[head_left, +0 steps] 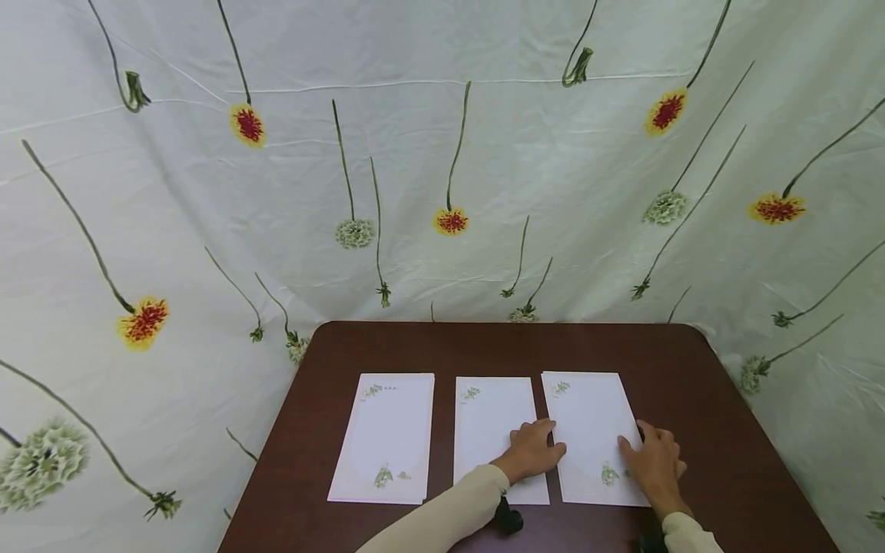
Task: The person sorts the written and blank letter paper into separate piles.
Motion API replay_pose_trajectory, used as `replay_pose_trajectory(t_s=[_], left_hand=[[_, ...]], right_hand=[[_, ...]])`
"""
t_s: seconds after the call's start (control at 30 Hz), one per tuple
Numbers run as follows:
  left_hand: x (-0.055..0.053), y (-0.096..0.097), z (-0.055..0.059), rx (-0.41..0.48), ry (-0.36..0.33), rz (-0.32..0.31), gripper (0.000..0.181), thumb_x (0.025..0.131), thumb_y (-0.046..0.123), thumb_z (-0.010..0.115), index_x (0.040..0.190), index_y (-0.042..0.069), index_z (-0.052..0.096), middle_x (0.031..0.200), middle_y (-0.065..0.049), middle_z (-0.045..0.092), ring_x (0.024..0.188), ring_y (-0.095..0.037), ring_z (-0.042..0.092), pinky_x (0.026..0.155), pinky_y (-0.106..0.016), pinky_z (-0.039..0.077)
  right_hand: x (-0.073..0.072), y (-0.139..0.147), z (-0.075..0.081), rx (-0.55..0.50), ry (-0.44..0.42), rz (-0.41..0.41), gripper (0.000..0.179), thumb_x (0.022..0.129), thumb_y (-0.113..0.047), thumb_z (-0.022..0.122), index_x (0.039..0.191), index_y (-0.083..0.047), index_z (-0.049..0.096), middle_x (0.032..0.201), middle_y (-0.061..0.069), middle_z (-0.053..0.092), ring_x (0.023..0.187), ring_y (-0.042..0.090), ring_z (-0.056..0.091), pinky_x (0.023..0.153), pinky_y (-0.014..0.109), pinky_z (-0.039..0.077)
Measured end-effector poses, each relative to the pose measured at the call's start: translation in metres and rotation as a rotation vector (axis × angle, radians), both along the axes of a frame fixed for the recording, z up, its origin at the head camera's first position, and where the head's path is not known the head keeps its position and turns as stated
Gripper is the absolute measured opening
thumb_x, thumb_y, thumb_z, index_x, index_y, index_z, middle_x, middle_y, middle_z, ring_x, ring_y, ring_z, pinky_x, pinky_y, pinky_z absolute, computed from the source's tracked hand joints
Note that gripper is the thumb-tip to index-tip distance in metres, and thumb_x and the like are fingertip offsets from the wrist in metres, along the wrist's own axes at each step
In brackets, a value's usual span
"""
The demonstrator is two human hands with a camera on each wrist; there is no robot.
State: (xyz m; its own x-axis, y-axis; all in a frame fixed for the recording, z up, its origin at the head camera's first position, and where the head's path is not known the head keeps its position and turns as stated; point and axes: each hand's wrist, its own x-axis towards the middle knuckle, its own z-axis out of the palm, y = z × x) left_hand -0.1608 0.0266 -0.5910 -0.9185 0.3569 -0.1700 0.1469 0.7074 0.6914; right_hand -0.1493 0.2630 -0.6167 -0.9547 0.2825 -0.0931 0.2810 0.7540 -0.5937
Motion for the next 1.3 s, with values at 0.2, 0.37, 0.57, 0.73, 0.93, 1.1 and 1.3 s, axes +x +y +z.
replay_pose_trajectory(t_s=[0.2, 0.37, 0.57, 0.73, 0.93, 1.1, 1.3], left_hand=[[0.002, -0.012, -0.003, 0.023, 0.052, 0.019, 0.054, 0.1, 0.032, 0.057, 0.144, 0.001, 0.061, 0.148, -0.016, 0.061, 0.136, -0.037, 0.055, 0.099, -0.048, 0.04], [-0.001, -0.036, -0.008, 0.032, 0.147, 0.06, 0.048, 0.1, 0.026, 0.056, 0.14, 0.0, 0.063, 0.143, -0.02, 0.061, 0.128, -0.042, 0.056, 0.092, -0.051, 0.041], [-0.005, -0.078, -0.01, -0.048, 0.23, 0.211, 0.043, 0.102, 0.02, 0.057, 0.138, -0.003, 0.065, 0.147, -0.022, 0.057, 0.13, -0.044, 0.052, 0.096, -0.056, 0.039], [0.001, -0.117, -0.013, -0.068, 0.282, 0.306, 0.046, 0.104, 0.02, 0.059, 0.14, -0.009, 0.06, 0.153, -0.027, 0.047, 0.136, -0.048, 0.043, 0.102, -0.063, 0.034], [0.016, -0.146, -0.024, -0.135, 0.263, 0.284, 0.059, 0.108, 0.028, 0.054, 0.149, -0.014, 0.048, 0.163, -0.03, 0.033, 0.143, -0.051, 0.035, 0.108, -0.07, 0.028], [0.029, -0.157, -0.033, -0.233, 0.284, 0.218, 0.067, 0.111, 0.04, 0.048, 0.155, -0.011, 0.042, 0.169, -0.029, 0.025, 0.15, -0.048, 0.031, 0.11, -0.069, 0.026], [0.035, -0.162, -0.034, -0.279, 0.324, 0.17, 0.068, 0.111, 0.044, 0.046, 0.156, -0.007, 0.043, 0.17, -0.028, 0.025, 0.154, -0.048, 0.03, 0.111, -0.07, 0.027]], right_hand=[[-0.001, -0.006, -0.001, 0.0, 0.008, -0.019, 0.059, 0.1, -0.024, 0.063, 0.147, 0.008, 0.046, 0.142, 0.039, 0.036, 0.132, 0.058, 0.034, 0.097, 0.071, 0.025], [-0.001, -0.017, 0.006, 0.018, 0.077, -0.018, 0.054, 0.101, -0.021, 0.063, 0.146, 0.006, 0.05, 0.141, 0.036, 0.039, 0.13, 0.056, 0.037, 0.097, 0.07, 0.025], [0.001, -0.047, 0.017, 0.082, 0.178, 0.095, 0.049, 0.105, -0.02, 0.058, 0.146, 0.006, 0.054, 0.142, 0.035, 0.044, 0.131, 0.056, 0.041, 0.098, 0.071, 0.029], [0.005, -0.075, 0.019, 0.142, 0.207, 0.212, 0.049, 0.109, -0.025, 0.051, 0.149, 0.002, 0.054, 0.152, 0.03, 0.043, 0.138, 0.053, 0.041, 0.1, 0.07, 0.03], [0.012, -0.103, 0.013, 0.208, 0.238, 0.361, 0.047, 0.111, -0.031, 0.049, 0.149, -0.004, 0.057, 0.161, 0.027, 0.037, 0.145, 0.049, 0.036, 0.102, 0.07, 0.029], [0.02, -0.117, 0.006, 0.283, 0.217, 0.441, 0.05, 0.111, -0.035, 0.049, 0.149, -0.005, 0.059, 0.166, 0.025, 0.032, 0.149, 0.045, 0.034, 0.103, 0.069, 0.031], [0.022, -0.125, -0.002, 0.323, 0.193, 0.456, 0.057, 0.11, -0.038, 0.051, 0.15, 0.002, 0.055, 0.168, 0.025, 0.029, 0.151, 0.044, 0.031, 0.104, 0.069, 0.031]])
